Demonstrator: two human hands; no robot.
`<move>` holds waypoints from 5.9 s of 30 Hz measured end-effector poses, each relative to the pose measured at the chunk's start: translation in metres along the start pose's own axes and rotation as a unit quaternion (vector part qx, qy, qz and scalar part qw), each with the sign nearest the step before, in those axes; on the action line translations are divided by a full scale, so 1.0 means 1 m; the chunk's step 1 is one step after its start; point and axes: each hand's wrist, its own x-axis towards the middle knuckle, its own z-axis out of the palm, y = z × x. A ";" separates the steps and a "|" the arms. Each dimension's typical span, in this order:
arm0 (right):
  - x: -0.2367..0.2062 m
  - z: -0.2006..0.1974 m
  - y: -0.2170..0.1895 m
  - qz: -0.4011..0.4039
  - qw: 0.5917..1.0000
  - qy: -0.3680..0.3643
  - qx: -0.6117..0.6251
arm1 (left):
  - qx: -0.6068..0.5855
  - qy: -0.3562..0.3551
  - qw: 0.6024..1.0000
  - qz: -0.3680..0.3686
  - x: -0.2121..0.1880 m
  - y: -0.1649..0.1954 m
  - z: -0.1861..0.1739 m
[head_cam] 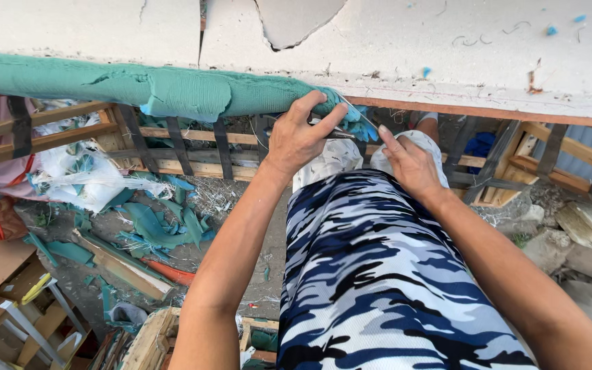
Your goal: The person removes old green foam and fabric from a curved wooden furniture frame, working along the edge. They pull the foam loose by hand, cut it with a knife and scissors, and pry sections off using pliers, letting the stripped pieces fall to the ground.
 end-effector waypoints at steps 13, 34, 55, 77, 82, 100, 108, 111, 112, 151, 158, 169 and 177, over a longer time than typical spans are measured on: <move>-0.054 -0.063 -0.034 0.288 0.932 -0.129 0.178 | -0.034 0.006 0.999 -0.038 0.007 0.007 -0.016; -0.018 -0.123 -0.104 0.333 0.901 -0.278 0.002 | -0.048 0.010 0.998 -0.029 -0.002 -0.006 0.009; -0.022 -0.127 -0.106 0.231 0.954 -0.191 -0.013 | -0.058 0.077 0.994 -0.047 0.005 0.000 0.012; 0.033 -0.141 -0.118 0.513 0.779 -0.352 0.079 | -0.083 0.094 0.990 -0.057 0.000 0.004 0.020; -0.019 -0.067 -0.111 0.326 0.914 -0.147 0.191 | -0.093 0.115 0.988 -0.041 0.008 0.003 0.023; -0.024 -0.020 -0.055 0.182 0.959 -0.103 0.190 | -0.046 0.014 0.993 -0.106 0.021 0.014 -0.053; -0.034 -0.090 -0.091 0.171 0.968 -0.124 0.138 | 0.052 0.041 0.997 0.036 0.015 -0.023 -0.032; -0.013 -0.101 -0.102 0.236 0.953 -0.183 0.048 | 0.052 0.060 0.996 0.051 0.005 -0.028 -0.021; -0.008 -0.105 -0.106 0.242 0.949 -0.202 0.017 | 0.047 0.057 0.996 0.052 0.003 -0.029 -0.019; -0.031 -0.042 -0.070 0.131 0.984 -0.071 0.094 | 0.002 0.108 0.994 0.018 -0.004 -0.024 -0.003; 0.015 -0.104 -0.110 0.251 0.911 -0.288 -0.155 | -0.001 0.104 0.994 0.016 -0.009 -0.028 0.006; 0.038 -0.114 -0.132 0.472 0.818 -0.306 0.121 | -0.018 0.092 0.995 0.028 -0.010 -0.030 0.005; 0.026 -0.093 -0.132 0.418 0.862 -0.278 0.065 | -0.074 0.114 0.990 0.020 -0.006 -0.029 0.009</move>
